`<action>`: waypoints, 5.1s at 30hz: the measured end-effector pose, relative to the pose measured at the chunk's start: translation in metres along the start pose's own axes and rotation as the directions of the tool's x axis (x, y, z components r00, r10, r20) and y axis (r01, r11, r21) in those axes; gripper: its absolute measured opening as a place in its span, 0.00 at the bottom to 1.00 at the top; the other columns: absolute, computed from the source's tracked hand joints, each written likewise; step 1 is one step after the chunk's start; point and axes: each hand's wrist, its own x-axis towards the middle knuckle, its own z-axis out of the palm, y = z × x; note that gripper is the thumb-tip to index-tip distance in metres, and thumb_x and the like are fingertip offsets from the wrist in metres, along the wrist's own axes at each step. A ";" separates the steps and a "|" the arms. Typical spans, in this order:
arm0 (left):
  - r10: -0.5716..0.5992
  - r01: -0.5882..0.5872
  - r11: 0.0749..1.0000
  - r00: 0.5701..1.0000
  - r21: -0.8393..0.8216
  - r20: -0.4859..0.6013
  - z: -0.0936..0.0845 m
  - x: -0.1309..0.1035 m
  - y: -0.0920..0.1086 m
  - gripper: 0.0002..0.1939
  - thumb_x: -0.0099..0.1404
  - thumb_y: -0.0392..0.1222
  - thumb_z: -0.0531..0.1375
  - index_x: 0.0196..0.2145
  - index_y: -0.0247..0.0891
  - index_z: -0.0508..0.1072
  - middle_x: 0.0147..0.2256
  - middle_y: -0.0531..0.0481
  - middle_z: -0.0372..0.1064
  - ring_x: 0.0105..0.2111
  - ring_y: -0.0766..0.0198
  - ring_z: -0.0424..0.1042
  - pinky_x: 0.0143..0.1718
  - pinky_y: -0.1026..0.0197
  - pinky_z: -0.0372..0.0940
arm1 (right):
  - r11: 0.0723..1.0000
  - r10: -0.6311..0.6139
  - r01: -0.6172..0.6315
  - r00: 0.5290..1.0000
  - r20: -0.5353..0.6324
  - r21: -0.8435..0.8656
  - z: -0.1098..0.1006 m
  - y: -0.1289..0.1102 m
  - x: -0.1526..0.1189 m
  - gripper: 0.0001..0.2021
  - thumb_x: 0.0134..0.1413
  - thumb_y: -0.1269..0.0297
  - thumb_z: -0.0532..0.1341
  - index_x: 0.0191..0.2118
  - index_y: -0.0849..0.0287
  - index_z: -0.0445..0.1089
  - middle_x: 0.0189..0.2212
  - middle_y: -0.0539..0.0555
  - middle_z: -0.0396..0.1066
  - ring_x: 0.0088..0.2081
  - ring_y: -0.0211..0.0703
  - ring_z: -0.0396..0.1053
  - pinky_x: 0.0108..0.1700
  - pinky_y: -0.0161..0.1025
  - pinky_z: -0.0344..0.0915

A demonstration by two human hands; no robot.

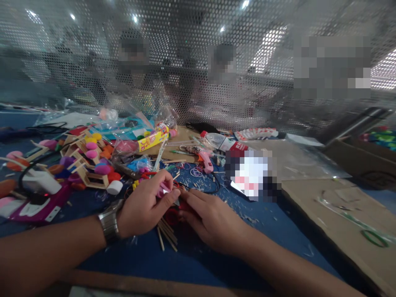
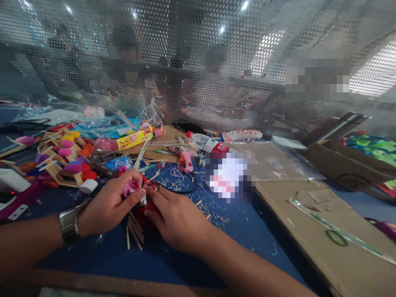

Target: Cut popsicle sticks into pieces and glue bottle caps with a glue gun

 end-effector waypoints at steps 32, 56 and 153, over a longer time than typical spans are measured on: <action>0.063 0.011 0.981 0.926 -0.194 0.372 -0.003 0.001 -0.002 0.33 0.58 0.75 0.57 0.33 0.37 0.68 0.26 0.54 0.67 0.24 0.66 0.63 0.25 0.64 0.53 | 0.910 -0.262 0.275 0.962 -0.083 0.311 -0.007 0.005 -0.004 0.08 0.55 0.73 0.56 0.40 0.58 0.67 0.30 0.51 0.73 0.28 0.37 0.67 0.32 0.33 0.61; 0.101 -0.110 0.993 0.983 0.052 0.154 -0.003 0.003 -0.003 0.09 0.71 0.37 0.51 0.35 0.37 0.69 0.33 0.50 0.69 0.33 0.63 0.67 0.37 0.60 0.61 | 0.966 0.203 -0.243 0.925 -0.322 -0.089 -0.016 0.039 0.005 0.12 0.63 0.55 0.57 0.33 0.57 0.69 0.25 0.54 0.72 0.27 0.45 0.68 0.30 0.38 0.57; 0.017 -0.017 0.993 1.000 -0.113 -0.001 0.002 -0.003 -0.003 0.16 0.74 0.44 0.49 0.55 0.37 0.65 0.52 0.43 0.70 0.52 0.57 0.69 0.55 0.54 0.63 | 0.988 -0.107 0.098 0.992 -0.073 -0.119 -0.017 0.023 -0.002 0.19 0.69 0.55 0.54 0.55 0.62 0.69 0.39 0.59 0.75 0.35 0.45 0.74 0.34 0.39 0.67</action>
